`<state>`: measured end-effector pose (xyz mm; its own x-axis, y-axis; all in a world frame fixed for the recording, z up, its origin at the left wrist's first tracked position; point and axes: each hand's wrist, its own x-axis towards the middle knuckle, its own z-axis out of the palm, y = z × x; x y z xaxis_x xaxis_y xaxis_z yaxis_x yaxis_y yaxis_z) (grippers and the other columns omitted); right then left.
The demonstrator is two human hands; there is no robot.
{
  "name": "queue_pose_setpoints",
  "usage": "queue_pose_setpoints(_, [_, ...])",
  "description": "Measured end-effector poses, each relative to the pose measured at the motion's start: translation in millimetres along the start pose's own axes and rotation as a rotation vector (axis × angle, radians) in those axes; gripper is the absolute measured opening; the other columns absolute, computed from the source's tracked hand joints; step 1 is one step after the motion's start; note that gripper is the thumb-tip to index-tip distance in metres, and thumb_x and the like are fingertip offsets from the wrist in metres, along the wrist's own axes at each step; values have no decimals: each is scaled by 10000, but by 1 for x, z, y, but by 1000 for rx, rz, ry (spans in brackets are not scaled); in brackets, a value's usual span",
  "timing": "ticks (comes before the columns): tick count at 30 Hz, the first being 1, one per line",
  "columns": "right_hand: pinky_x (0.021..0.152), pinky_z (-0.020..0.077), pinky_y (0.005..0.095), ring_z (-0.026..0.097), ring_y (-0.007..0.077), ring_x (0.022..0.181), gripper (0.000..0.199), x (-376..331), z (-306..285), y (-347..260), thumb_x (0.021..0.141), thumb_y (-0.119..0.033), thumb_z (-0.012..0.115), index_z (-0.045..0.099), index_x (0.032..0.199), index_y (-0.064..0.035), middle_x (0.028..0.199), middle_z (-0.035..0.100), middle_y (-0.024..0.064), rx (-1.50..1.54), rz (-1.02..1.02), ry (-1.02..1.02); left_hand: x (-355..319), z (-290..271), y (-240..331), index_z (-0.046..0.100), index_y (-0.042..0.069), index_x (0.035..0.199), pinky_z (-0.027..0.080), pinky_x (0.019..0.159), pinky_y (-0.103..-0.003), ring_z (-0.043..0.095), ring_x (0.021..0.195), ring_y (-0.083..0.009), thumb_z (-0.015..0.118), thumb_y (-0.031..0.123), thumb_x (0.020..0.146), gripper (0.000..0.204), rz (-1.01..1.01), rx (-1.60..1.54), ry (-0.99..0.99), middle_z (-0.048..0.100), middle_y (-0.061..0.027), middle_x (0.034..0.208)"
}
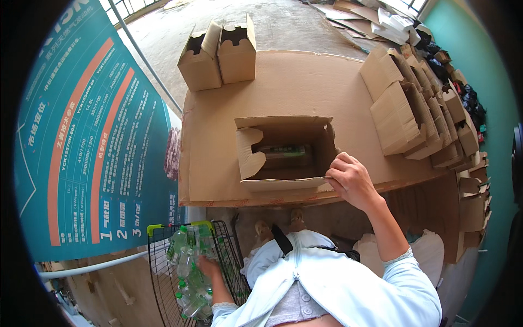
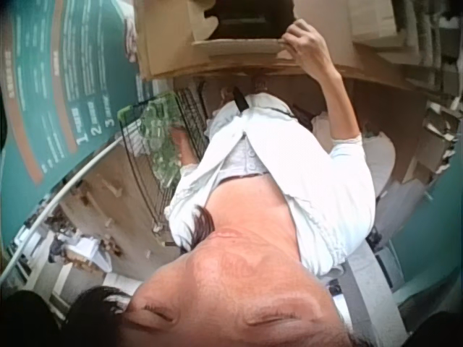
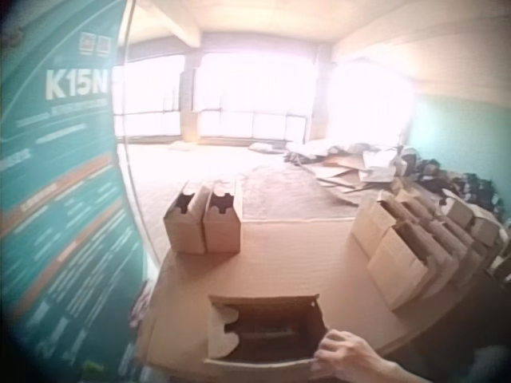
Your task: The person places bottles into individual cardboard boxes by hand and stacks the boxes on a table.
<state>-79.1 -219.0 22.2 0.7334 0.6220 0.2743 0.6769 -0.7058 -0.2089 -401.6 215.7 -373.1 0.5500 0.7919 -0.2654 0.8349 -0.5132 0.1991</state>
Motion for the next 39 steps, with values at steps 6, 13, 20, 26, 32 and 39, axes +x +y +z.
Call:
queue_pose_setpoints(6, [855, 524, 362, 580, 238, 904, 132, 6, -3, -7, 730, -77, 766, 639, 735, -43, 819, 616, 53, 5, 16, 3, 1, -44, 2, 476, 81, 1298, 482, 897, -480, 557, 1066, -408, 837, 120, 690, 708, -43, 144, 93, 506, -195, 1212])
queue_pose_setpoints(13, [835, 519, 356, 579, 233, 906, 127, 7, -6, -6, 737, -88, 761, 642, 734, -45, 814, 613, 47, 3, 26, -24, 5, -51, 0, 413, 129, 1411, 486, 873, -494, 555, 1093, -417, 877, 176, 643, 899, -75, 161, -150, 533, -222, 1187])
queue_pose_setpoints(20, [810, 511, 355, 573, 221, 902, 119, 5, -3, -2, 752, -93, 752, 642, 732, -52, 809, 610, 38, 25, 7, -3, -21, -46, -23, 421, 40, 1371, 460, 933, -478, 529, 1115, -403, 916, 153, 560, 958, 16, 121, 54, 540, -198, 1164])
queue_pose_setpoints(26, [793, 500, 347, 573, 214, 906, 103, 3, 2, 5, 769, -84, 730, 639, 729, -58, 813, 610, 35, 61, -44, 4, -40, -70, -28, 442, -32, 1350, 450, 957, -475, 498, 1212, -407, 921, 177, 595, 919, -223, 6, 452, 524, -212, 1283])
queue_pose_setpoints(32, [796, 496, 336, 570, 207, 928, 79, 4, -3, 12, 756, -62, 723, 645, 768, -61, 851, 613, 41, 107, -111, -30, -40, -206, 45, 431, -32, 1406, 467, 997, -457, 575, 1192, -376, 890, 249, 697, 890, -5, -434, 799, 555, -232, 1330])
queue_pose_setpoints(39, [882, 502, 355, 557, 236, 1024, 81, 1, 0, 22, 759, -81, 734, 670, 807, -66, 935, 597, 69, 135, -208, 57, -58, -368, 275, 411, -47, 1392, 416, 1075, -554, 520, 1254, -389, 664, 206, 866, 636, 821, -1465, 758, 497, -248, 1381])
